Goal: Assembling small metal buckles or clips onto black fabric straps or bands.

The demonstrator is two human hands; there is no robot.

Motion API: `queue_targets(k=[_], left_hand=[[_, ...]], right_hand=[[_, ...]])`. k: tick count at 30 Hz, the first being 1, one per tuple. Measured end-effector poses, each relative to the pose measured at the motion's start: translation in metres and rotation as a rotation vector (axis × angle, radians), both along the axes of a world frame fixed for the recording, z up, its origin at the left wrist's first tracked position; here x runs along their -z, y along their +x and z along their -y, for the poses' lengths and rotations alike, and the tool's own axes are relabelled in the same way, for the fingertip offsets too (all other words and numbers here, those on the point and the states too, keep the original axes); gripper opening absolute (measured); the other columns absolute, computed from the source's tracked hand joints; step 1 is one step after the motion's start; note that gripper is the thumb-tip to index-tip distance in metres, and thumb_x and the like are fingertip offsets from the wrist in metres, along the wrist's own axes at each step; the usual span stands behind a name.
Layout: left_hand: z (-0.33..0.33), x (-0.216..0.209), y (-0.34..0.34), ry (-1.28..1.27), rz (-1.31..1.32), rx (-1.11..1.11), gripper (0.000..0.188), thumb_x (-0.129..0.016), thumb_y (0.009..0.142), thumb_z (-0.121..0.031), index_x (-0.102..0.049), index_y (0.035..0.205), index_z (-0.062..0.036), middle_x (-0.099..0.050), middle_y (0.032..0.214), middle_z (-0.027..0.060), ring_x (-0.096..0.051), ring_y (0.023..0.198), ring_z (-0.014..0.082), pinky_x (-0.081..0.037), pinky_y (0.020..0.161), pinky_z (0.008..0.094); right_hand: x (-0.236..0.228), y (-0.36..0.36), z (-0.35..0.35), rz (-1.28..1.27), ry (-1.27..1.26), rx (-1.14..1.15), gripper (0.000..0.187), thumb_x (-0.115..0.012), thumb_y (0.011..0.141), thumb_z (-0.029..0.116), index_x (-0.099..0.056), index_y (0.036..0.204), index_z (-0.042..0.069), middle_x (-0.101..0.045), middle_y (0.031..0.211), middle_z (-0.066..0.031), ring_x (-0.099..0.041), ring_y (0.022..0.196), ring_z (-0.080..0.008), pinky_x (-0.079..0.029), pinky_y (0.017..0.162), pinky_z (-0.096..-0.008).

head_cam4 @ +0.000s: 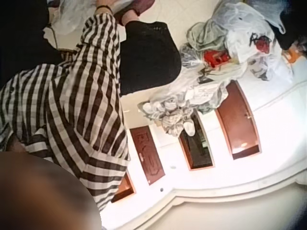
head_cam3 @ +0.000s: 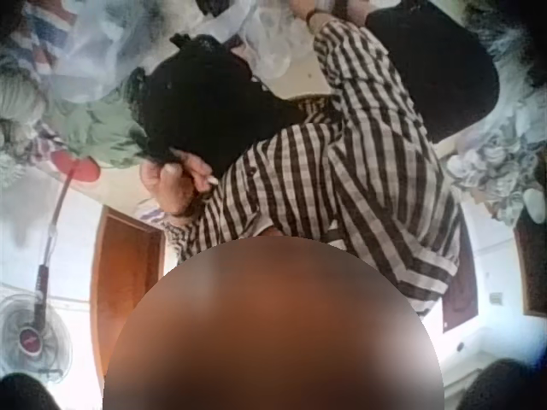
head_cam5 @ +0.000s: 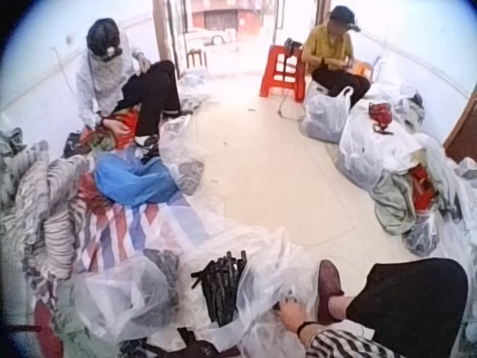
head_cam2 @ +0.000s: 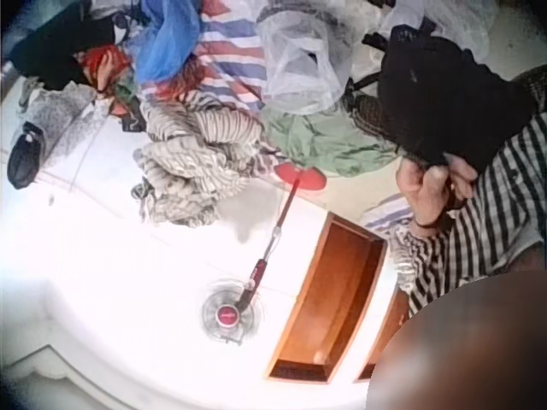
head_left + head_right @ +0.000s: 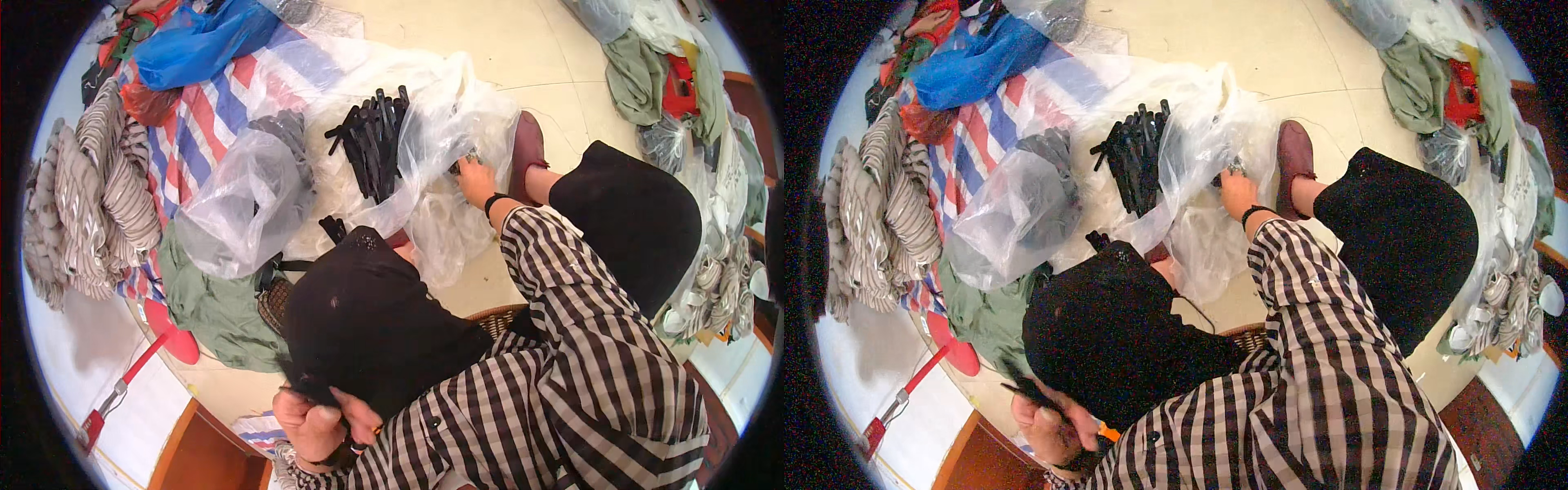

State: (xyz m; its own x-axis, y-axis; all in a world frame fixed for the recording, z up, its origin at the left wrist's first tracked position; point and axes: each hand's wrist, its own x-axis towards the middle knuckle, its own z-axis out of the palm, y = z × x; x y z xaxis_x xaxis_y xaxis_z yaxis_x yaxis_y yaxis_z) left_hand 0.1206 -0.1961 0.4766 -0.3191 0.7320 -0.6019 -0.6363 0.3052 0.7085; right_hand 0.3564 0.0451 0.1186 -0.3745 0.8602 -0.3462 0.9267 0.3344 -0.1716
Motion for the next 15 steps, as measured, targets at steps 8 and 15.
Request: queue_targets(k=[8, 15], left_hand=[[-0.003, 0.009, -0.006, 0.119, -0.045, 0.056, 0.034, -0.052, 0.087, -0.022, -0.04, 0.104, 0.0059, -0.052, 0.051, 0.0245, -0.046, 0.029, 0.0221, -0.037, 0.026, 0.028], [-0.023, 0.001, 0.012, 0.154, -0.136, 0.033, 0.029, -0.043, 0.089, -0.018, -0.042, 0.101, 0.0076, -0.054, 0.06, 0.0217, -0.047, 0.036, 0.0199, -0.039, 0.034, 0.0251]], right_hand=[[0.013, 0.0, -0.002, -0.046, -0.131, 0.057, 0.024, -0.06, 0.076, 0.016, -0.054, 0.096, 0.004, -0.061, 0.087, -0.0189, -0.06, 0.083, -0.0347, -0.047, 0.071, -0.043], [-0.028, 0.003, -0.031, -0.306, -0.337, -0.022, 0.018, -0.052, 0.071, 0.007, -0.063, 0.085, 0.002, -0.063, 0.076, -0.0181, -0.062, 0.067, -0.0314, -0.049, 0.06, -0.0399]])
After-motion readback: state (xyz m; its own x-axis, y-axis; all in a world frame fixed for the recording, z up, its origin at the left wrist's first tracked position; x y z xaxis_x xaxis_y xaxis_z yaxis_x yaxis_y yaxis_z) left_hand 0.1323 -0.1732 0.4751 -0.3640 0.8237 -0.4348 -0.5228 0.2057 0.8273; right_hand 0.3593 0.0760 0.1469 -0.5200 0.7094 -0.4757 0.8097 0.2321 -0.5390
